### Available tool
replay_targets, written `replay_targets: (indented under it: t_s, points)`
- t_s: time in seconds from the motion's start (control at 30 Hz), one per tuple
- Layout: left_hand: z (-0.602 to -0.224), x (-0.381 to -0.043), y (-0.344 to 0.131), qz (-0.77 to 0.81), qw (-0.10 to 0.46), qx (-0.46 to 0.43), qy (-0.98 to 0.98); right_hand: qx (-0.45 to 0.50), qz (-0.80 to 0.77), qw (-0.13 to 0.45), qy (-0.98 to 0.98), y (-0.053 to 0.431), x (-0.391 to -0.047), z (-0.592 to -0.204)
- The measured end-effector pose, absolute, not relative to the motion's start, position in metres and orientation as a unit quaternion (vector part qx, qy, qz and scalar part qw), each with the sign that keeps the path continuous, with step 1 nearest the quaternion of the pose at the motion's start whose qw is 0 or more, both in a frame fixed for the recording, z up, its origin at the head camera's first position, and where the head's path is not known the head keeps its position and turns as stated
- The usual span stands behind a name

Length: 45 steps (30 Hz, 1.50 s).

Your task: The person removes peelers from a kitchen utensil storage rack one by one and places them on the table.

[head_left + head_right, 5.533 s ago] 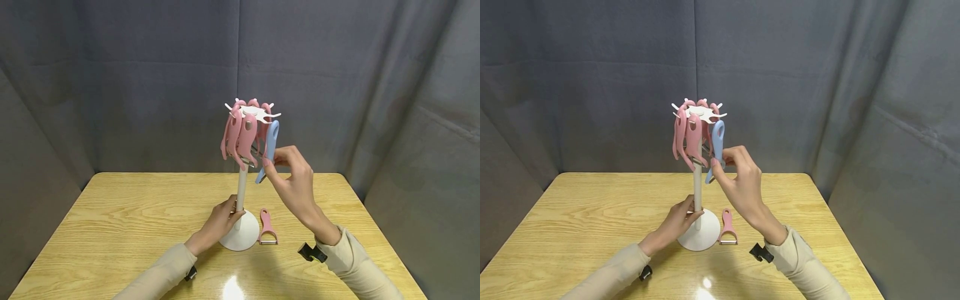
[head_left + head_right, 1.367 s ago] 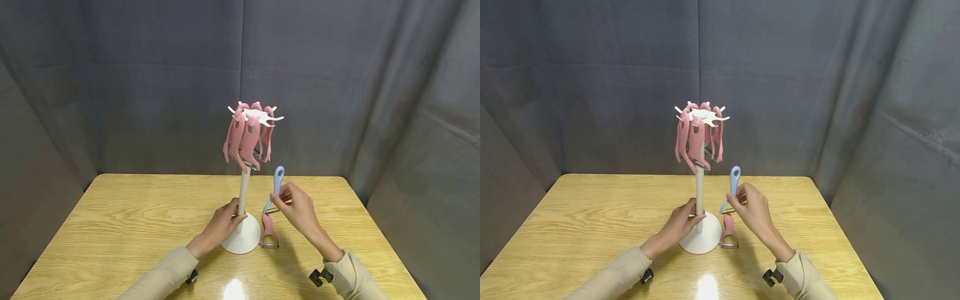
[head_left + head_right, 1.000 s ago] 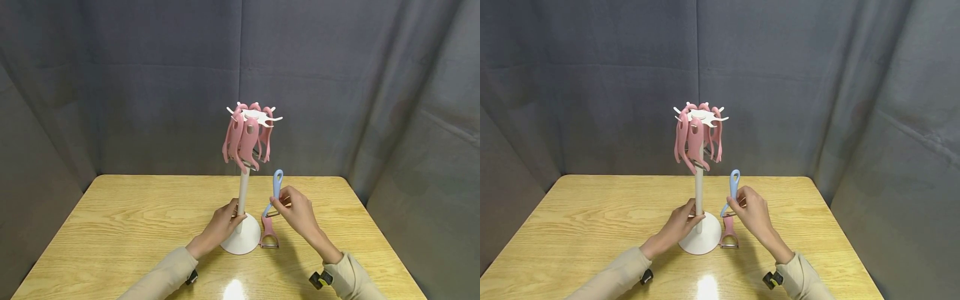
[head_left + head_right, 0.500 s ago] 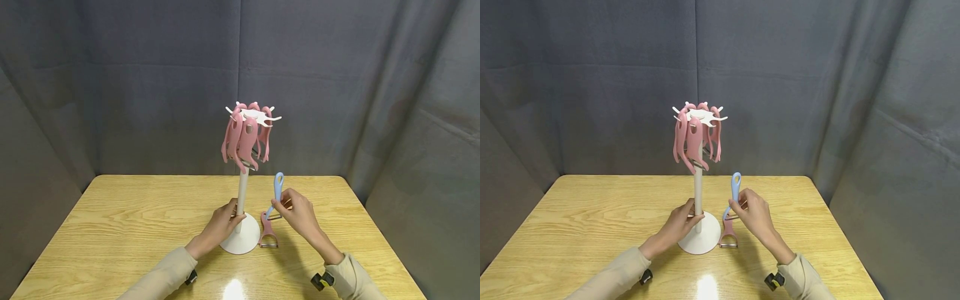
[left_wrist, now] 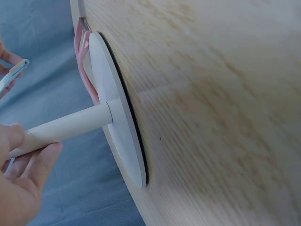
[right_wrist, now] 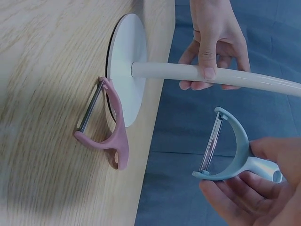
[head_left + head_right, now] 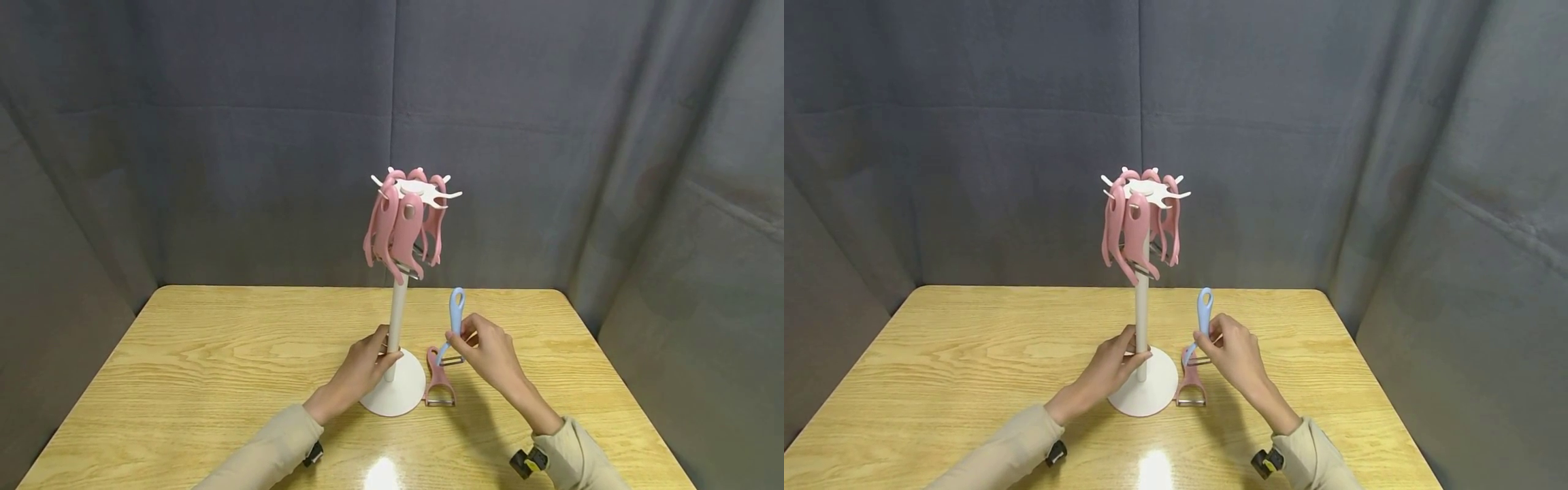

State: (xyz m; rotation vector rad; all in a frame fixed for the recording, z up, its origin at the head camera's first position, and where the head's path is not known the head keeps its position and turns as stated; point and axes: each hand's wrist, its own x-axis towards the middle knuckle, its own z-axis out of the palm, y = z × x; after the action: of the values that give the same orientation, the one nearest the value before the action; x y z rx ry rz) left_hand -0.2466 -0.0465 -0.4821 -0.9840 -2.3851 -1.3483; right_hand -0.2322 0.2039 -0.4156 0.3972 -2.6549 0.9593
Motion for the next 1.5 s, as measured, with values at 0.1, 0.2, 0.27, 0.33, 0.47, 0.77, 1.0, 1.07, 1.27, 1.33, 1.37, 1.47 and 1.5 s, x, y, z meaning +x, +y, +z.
replay_targets:
  t_s: [0.1, 0.2, 0.27, 0.33, 0.47, 0.77, 1.0, 1.07, 1.27, 1.33, 1.37, 1.47, 1.5]
  points:
    - [-0.483, -0.246, -0.047, -0.46, 0.115, -0.335, -0.814, 0.138, 0.328, 0.147, -0.923, 0.205, -0.233, -0.418]
    - [-0.483, -0.246, -0.047, -0.461, 0.113, -0.333, -0.815, 0.138, 0.323, 0.148, -0.925, 0.207, -0.233, -0.419]
    - [-0.483, -0.246, -0.047, -0.46, 0.111, -0.331, -0.817, 0.137, 0.321, 0.147, -0.926, 0.207, -0.233, -0.42]
    - [-0.482, -0.247, -0.047, -0.458, 0.112, -0.33, -0.818, 0.137, 0.319, 0.147, -0.926, 0.208, -0.234, -0.42]
    - [-0.482, -0.247, -0.046, -0.457, 0.114, -0.327, -0.819, 0.139, 0.317, 0.147, -0.927, 0.208, -0.234, -0.421]
    - [-0.485, -0.246, -0.046, -0.466, 0.106, -0.331, -0.813, 0.144, 0.309, 0.14, -0.93, 0.21, -0.235, -0.424]
    - [-0.485, -0.247, -0.046, -0.465, 0.115, -0.334, -0.812, 0.143, 0.303, 0.135, -0.933, 0.21, -0.234, -0.423]
    - [-0.485, -0.247, -0.046, -0.465, 0.12, -0.334, -0.811, 0.143, 0.3, 0.135, -0.933, 0.21, -0.234, -0.423]
    - [-0.483, -0.248, -0.045, -0.463, 0.123, -0.335, -0.811, 0.135, 0.292, 0.133, -0.937, 0.212, -0.235, -0.422]
    - [-0.483, -0.248, -0.045, -0.462, 0.123, -0.334, -0.813, 0.135, 0.29, 0.131, -0.938, 0.213, -0.234, -0.423]
    - [-0.483, -0.248, -0.045, -0.461, 0.123, -0.333, -0.813, 0.134, 0.29, 0.128, -0.939, 0.213, -0.234, -0.424]
    - [-0.483, -0.248, -0.045, -0.462, 0.121, -0.332, -0.813, 0.133, 0.286, 0.12, -0.941, 0.215, -0.233, -0.426]
    - [-0.483, -0.247, -0.045, -0.464, 0.119, -0.332, -0.813, 0.133, 0.285, 0.117, -0.942, 0.216, -0.233, -0.427]
